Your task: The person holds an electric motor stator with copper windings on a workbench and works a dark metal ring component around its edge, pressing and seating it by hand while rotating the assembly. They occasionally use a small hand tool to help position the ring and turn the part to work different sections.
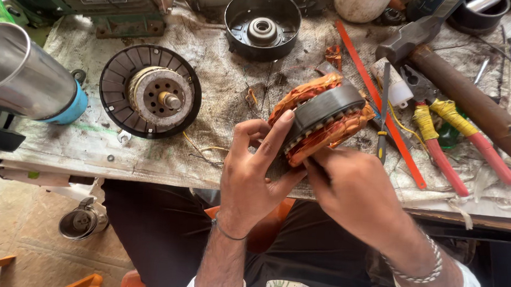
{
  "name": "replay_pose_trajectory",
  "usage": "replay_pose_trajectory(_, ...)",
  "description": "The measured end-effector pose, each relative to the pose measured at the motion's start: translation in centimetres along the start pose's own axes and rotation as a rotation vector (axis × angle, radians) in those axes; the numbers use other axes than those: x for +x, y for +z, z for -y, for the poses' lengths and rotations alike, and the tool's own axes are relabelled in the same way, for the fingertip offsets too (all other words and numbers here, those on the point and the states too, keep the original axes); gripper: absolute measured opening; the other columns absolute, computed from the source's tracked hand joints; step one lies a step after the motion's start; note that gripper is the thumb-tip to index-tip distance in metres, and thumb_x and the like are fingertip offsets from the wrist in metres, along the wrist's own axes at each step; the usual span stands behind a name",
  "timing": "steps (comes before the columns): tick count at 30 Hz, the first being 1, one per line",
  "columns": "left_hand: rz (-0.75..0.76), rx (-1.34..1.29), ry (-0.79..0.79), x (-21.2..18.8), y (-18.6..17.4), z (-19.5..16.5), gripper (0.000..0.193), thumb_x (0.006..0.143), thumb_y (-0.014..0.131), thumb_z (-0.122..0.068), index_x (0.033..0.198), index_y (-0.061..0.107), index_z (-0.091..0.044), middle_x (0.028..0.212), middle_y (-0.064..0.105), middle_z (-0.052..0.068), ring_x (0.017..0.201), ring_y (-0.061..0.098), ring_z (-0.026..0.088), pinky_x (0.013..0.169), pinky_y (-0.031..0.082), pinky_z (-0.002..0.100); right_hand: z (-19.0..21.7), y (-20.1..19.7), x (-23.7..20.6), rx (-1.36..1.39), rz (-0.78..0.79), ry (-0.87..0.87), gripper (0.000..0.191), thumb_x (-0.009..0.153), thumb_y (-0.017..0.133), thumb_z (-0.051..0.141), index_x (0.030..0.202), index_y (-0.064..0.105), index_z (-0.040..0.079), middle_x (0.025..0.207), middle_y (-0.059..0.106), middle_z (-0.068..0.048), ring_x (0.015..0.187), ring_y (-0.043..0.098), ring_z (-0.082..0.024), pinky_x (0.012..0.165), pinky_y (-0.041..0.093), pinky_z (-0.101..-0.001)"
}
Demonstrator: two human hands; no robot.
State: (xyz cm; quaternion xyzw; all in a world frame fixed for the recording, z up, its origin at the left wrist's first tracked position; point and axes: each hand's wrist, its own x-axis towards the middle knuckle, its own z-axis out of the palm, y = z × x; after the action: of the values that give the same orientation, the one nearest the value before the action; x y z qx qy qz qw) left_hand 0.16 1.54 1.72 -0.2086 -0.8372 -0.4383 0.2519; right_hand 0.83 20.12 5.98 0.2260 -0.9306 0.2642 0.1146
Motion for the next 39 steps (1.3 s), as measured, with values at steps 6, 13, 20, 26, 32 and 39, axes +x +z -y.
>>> replay_pose_trajectory(6,0.005,0.003,-0.04,-0.2,0.1,-0.2,0.091,0.072,0.093,-0.021,0.153,0.051,-0.025,0.119,0.053,0.007,0.104,0.068,0.02,0.086,0.065,0.036,1.1,-0.5,-0.4,-0.099,0.072,0.091,0.019,0.089,0.068,0.015,0.101,0.07,0.001,0.069,0.068,-0.018,0.065,0.067,-0.039,0.062,0.052,-0.0506)
replay_pose_trajectory(13,0.043,-0.007,-0.038,-0.2,0.2,-0.1,0.092,0.073,0.093,-0.02,0.154,0.049,-0.025,0.12,0.051,0.008,0.106,0.067,0.021,0.088,0.066,0.034,2.3,-0.5,0.0,-0.339,0.125,0.093,0.013,0.089,0.068,0.016,0.092,0.069,0.003,0.067,0.068,-0.014,0.068,0.069,-0.031,0.062,0.056,-0.0449)
replay_pose_trajectory(20,0.06,-0.012,-0.045,0.0,0.1,-0.2,0.093,0.074,0.093,-0.019,0.155,0.046,-0.024,0.12,0.051,0.008,0.104,0.067,0.021,0.087,0.065,0.035,2.5,-0.7,0.7,-0.38,0.07,0.031,0.013,0.086,0.069,0.016,0.094,0.071,0.006,0.067,0.069,-0.012,0.065,0.069,-0.03,0.058,0.056,-0.0434)
replay_pose_trajectory(26,0.061,-0.02,-0.042,-0.1,0.1,-0.4,0.093,0.075,0.092,-0.018,0.155,0.047,-0.023,0.121,0.05,0.008,0.103,0.066,0.021,0.087,0.066,0.034,0.8,0.4,-1.1,-0.518,0.113,0.0,0.012,0.087,0.067,0.018,0.083,0.071,0.007,0.067,0.069,-0.009,0.067,0.069,-0.026,0.058,0.056,-0.0409)
replay_pose_trajectory(32,0.073,-0.02,-0.049,0.0,0.0,-0.4,0.093,0.075,0.091,-0.017,0.156,0.046,-0.022,0.121,0.049,0.008,0.102,0.066,0.02,0.086,0.065,0.034,2.1,-0.3,0.1,-0.488,0.059,-0.028,0.01,0.085,0.066,0.015,0.081,0.069,0.007,0.068,0.069,-0.01,0.066,0.069,-0.03,0.059,0.056,-0.0418)
replay_pose_trajectory(39,0.074,-0.016,-0.059,0.0,0.0,-0.4,0.093,0.074,0.093,-0.016,0.155,0.048,-0.022,0.12,0.049,0.008,0.099,0.065,0.019,0.085,0.064,0.034,0.9,-0.2,0.1,-0.383,0.207,0.204,0.025,0.096,0.063,0.025,0.081,0.07,0.006,0.067,0.069,-0.015,0.062,0.069,-0.034,0.061,0.054,-0.0471)
